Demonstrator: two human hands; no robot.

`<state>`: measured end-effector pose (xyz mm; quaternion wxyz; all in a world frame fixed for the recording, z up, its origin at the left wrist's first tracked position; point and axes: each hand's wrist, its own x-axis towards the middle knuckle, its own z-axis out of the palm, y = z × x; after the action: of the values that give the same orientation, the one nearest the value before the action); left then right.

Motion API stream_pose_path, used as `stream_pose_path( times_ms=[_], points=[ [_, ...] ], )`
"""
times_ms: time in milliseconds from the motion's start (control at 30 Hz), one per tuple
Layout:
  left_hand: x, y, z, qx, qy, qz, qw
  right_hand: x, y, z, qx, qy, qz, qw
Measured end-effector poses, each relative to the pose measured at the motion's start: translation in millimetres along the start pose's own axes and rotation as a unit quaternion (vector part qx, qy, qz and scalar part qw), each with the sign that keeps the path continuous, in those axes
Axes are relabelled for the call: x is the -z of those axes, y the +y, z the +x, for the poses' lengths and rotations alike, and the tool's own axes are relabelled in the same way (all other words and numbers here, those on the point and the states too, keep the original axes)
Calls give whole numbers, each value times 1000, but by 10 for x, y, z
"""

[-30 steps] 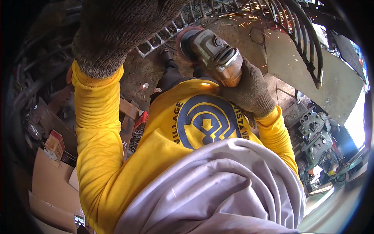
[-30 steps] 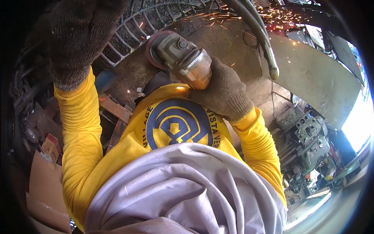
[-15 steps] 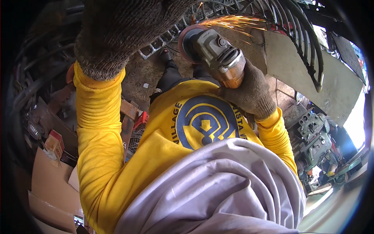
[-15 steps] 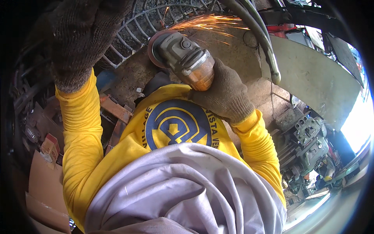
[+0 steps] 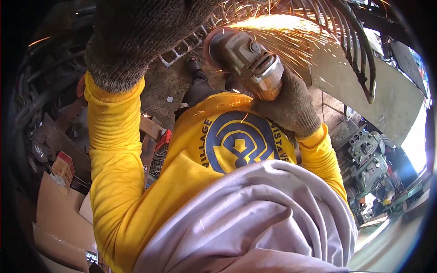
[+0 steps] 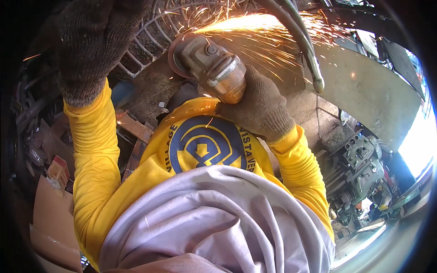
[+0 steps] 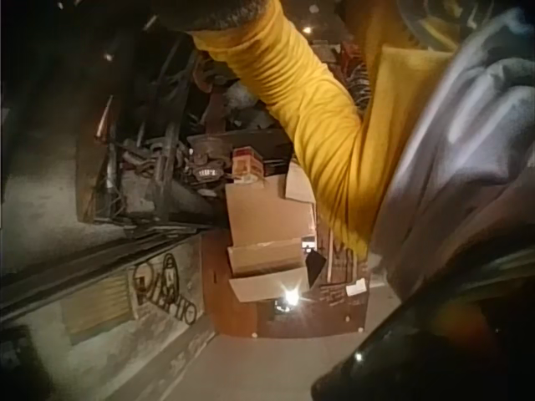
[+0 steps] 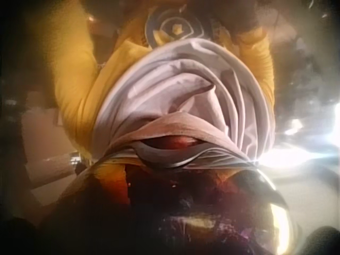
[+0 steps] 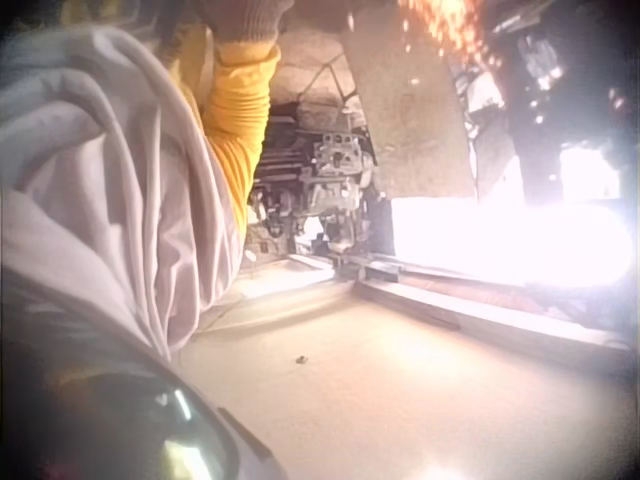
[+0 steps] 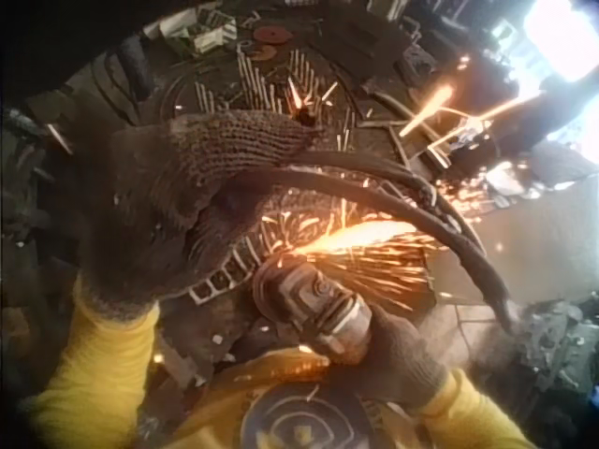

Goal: The person uses a handheld grinder to smooth the edges of a metal cage-like part. They then use a welding tool to join components, and return to grinding the surface with the power tool.

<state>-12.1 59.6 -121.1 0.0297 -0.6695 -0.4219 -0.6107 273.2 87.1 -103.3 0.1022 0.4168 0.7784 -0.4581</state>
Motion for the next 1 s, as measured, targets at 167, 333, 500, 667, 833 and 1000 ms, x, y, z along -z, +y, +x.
stream_pose_path(
  times_ms=[167,333,500,667,833,1000],
  points=[
    [128,-78,83,-81,-74,121,987,19,-28,30,-14,-5,-13,1000],
    [157,331,216,-5,-178,275,945,36,0,23,-27,-10,-11,1000],
    [118,-100,18,-61,-82,66,993,20,-24,13,-5,2,-46,999],
    [141,41,57,-30,-114,96,988,88,-47,12,-29,-9,-59,998],
    [94,-103,22,-6,-72,-36,997,66,-55,9,-35,-11,-36,999],
    [60,17,167,-71,-78,61,993,92,-90,27,-45,-17,-41,998]
  ],
)
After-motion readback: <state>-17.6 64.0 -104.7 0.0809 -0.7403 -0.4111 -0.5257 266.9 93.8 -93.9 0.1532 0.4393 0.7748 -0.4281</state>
